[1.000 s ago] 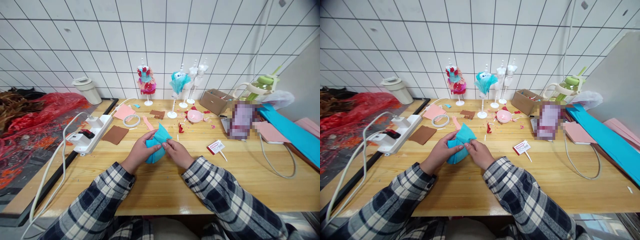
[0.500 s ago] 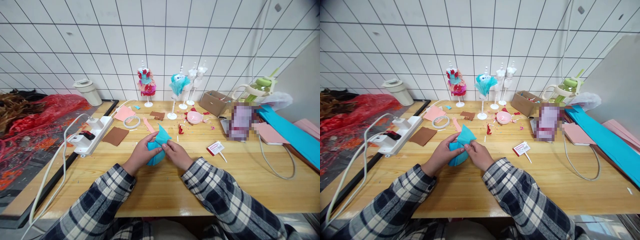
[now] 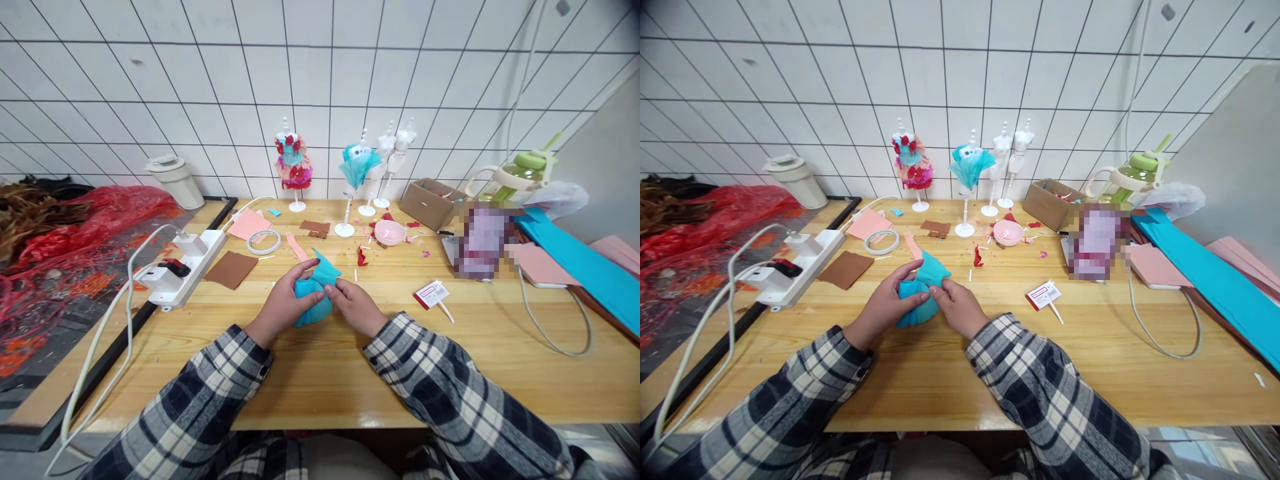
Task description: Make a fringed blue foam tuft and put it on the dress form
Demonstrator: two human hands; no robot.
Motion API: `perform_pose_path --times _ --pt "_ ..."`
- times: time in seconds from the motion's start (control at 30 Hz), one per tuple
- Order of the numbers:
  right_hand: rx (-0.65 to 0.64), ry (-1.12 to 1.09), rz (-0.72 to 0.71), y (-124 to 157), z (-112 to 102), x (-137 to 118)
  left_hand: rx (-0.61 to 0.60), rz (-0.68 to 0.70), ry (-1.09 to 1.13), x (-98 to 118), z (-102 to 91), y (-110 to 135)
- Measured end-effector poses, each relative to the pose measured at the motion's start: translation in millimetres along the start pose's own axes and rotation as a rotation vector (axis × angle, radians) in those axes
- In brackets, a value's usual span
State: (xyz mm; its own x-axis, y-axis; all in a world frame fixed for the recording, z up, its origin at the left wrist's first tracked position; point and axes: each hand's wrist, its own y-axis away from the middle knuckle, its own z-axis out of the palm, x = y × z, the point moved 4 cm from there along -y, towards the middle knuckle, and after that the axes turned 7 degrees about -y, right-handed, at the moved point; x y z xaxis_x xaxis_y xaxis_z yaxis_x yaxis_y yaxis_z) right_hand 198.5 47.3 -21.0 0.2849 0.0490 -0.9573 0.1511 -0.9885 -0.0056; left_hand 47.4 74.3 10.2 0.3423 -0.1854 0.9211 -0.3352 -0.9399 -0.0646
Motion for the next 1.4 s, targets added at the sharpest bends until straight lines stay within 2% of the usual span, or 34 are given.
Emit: perform_pose_path --times 0.17,0.4,0.63,0.87,1.03,1.4 --pt "-0.001 -0.099 0.008 -0.5 -1.0 0.0 -0.06 -0.029 0.165 -8.5 -2.7 -3.2" --pt "-0.046 -0.199 0.038 0.3 3.4 1.5 -0.013 -0.062 0.165 -11.2 -4.2 -5.5" --pt "-0.08 -0.175 0.056 1.6 4.1 3.6 -0.043 -0.064 0.147 -14.2 -3.0 -6.4" --pt "-0.036 -0.092 -0.009 0.8 0.5 1.5 -0.005 -0.007 0.073 -8.7 -3.7 -4.4" --pt "-0.049 -0.1 -0.002 1.3 -1.0 -1.2 -0.005 0.013 0.044 -8.9 -1.9 -3.4" --pt "0.009 -0.052 0.017 -0.6 -4.3 -0.8 -0.034 0.022 0.019 -9.7 1.2 -3.2"
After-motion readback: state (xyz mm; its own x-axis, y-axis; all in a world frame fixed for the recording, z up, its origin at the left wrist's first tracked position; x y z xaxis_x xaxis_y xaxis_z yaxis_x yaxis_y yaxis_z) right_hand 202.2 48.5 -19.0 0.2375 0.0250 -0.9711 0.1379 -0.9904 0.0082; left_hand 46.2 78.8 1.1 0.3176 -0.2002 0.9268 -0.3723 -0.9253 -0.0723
